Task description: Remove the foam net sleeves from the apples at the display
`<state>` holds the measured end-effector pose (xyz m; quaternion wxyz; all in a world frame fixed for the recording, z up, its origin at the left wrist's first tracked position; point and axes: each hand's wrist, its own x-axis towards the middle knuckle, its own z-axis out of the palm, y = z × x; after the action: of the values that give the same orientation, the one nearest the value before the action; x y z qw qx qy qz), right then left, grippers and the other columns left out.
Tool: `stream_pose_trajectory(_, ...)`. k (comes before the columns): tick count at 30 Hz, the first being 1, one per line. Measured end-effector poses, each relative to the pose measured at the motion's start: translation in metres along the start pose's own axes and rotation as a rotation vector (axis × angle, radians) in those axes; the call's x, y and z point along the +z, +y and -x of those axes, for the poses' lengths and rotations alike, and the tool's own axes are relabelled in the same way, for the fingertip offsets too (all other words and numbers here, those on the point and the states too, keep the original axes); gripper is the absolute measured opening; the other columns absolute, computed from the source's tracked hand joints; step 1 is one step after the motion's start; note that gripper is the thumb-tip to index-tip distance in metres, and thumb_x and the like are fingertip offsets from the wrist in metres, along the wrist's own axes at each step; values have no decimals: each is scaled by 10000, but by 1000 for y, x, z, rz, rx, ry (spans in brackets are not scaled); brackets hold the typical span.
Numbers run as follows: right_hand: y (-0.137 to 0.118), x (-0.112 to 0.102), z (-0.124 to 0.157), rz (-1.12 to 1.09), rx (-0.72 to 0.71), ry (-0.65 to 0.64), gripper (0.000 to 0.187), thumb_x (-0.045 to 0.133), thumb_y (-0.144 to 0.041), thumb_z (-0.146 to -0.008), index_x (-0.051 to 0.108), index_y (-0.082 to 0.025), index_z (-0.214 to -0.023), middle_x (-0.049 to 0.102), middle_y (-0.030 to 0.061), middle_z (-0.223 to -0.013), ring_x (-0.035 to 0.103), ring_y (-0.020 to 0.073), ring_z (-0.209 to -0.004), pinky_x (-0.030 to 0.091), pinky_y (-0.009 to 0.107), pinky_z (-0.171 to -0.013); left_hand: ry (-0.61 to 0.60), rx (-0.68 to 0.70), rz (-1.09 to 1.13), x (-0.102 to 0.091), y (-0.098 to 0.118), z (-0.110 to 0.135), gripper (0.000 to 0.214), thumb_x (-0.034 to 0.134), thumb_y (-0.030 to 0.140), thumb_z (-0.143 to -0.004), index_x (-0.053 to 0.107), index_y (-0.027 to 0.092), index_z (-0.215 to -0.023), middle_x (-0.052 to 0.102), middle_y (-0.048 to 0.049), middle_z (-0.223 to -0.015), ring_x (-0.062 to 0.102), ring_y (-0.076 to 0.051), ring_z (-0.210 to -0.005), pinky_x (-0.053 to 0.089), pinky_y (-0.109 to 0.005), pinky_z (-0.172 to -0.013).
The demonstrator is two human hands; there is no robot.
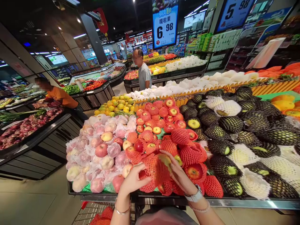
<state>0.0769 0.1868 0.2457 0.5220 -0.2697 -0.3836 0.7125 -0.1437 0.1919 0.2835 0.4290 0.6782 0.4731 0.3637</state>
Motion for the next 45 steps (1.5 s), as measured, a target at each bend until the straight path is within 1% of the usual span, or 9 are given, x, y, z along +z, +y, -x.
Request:
stream_pose_trajectory(6, 25, 10, -5, -148, 109, -18, 623, 559, -778, -792, 695, -307, -1177, 666, 77, -1276, 576, 323, -1251, 504, 522, -1028, 462, 75, 467, -2, -29, -8, 371, 671, 538, -792, 728, 183, -701, 673, -28, -624, 601, -148, -509, 555, -303, -562)
stream_pose_trajectory(11, 24, 26, -8, -203, 136, -70, 625, 562, -762, -809, 672, -316, -1233, 640, 74, -1319, 615, 340, -1198, 567, 542, -933, 826, 324, 506, 21, -32, -10, 630, 690, 708, -684, 597, 324, -1175, 665, -11, -1039, 655, -160, -944, 524, -266, -871)
stream_pose_trajectory(15, 26, 35, -7, -226, 134, -84, 563, 614, -720, -805, 693, -313, -1186, 654, 74, -1299, 636, 347, -1159, 599, 534, -860, 492, 305, 302, 36, -25, -1, 1330, 768, 780, -488, 131, 257, -1532, 564, -147, -1343, 563, -303, -1249, 373, -446, -1127)
stream_pose_trajectory(18, 30, 41, -6, -250, 136, -88, 505, 667, -667, -800, 716, -303, -1147, 674, 76, -1267, 640, 338, -1154, 596, 510, -872, 343, 169, 168, 39, -22, 6, 1415, 807, 681, -553, -65, 165, -1539, 549, -213, -1360, 579, -328, -1247, 379, -465, -1125)
stream_pose_trajectory(25, 27, 45, -2, -435, 217, -88, 721, 550, -817, -782, 718, -242, -1183, 715, 113, -1189, 665, 309, -1100, 550, 480, -920, 310, 200, -225, 43, -21, 18, 1254, 782, 230, -660, -115, 225, -1536, 539, -193, -1392, 554, -314, -1287, 442, -499, -1073)
stream_pose_trajectory(30, 21, 48, 5, -428, 174, -52, 542, 810, -562, -735, 716, -290, -1195, 669, 75, -1288, 649, 282, -1131, 553, 397, -916, 354, 252, -276, 48, -16, 20, 1342, 834, 213, -604, -134, 290, -1530, 500, -193, -1435, 514, -342, -1328, 449, -554, -1063)
stream_pose_trajectory(34, 25, 51, 2, -420, 183, -30, 614, 769, -661, -712, 729, -252, -1168, 628, 98, -1339, 571, 314, -1247, 526, 457, -988, 494, 410, -93, 51, -21, 13, 1298, 824, 236, -594, -67, 266, -1538, 532, -196, -1394, 591, -312, -1249, 500, -490, -1025)
stream_pose_trajectory(40, 38, 44, -5, -493, 254, 75, 491, 748, -635, -750, 749, -265, -1073, 693, 66, -1238, 564, 293, -1264, 494, 472, -1031, 458, 272, -230, 55, -30, 18, 1306, 877, 220, -566, 10, 246, -1543, 541, -203, -1395, 561, -334, -1286, 480, -501, -1051)
stream_pose_trajectory(45, 30, 55, -4, -566, 268, -13, 577, 706, -730, -724, 749, -269, -1069, 701, 77, -1224, 552, 312, -1270, 455, 502, -1054, 637, 346, -273, 64, -25, 23, 1131, 843, 268, -657, 115, 284, -1523, 547, -175, -1383, 595, -305, -1246, 503, -503, -1029)
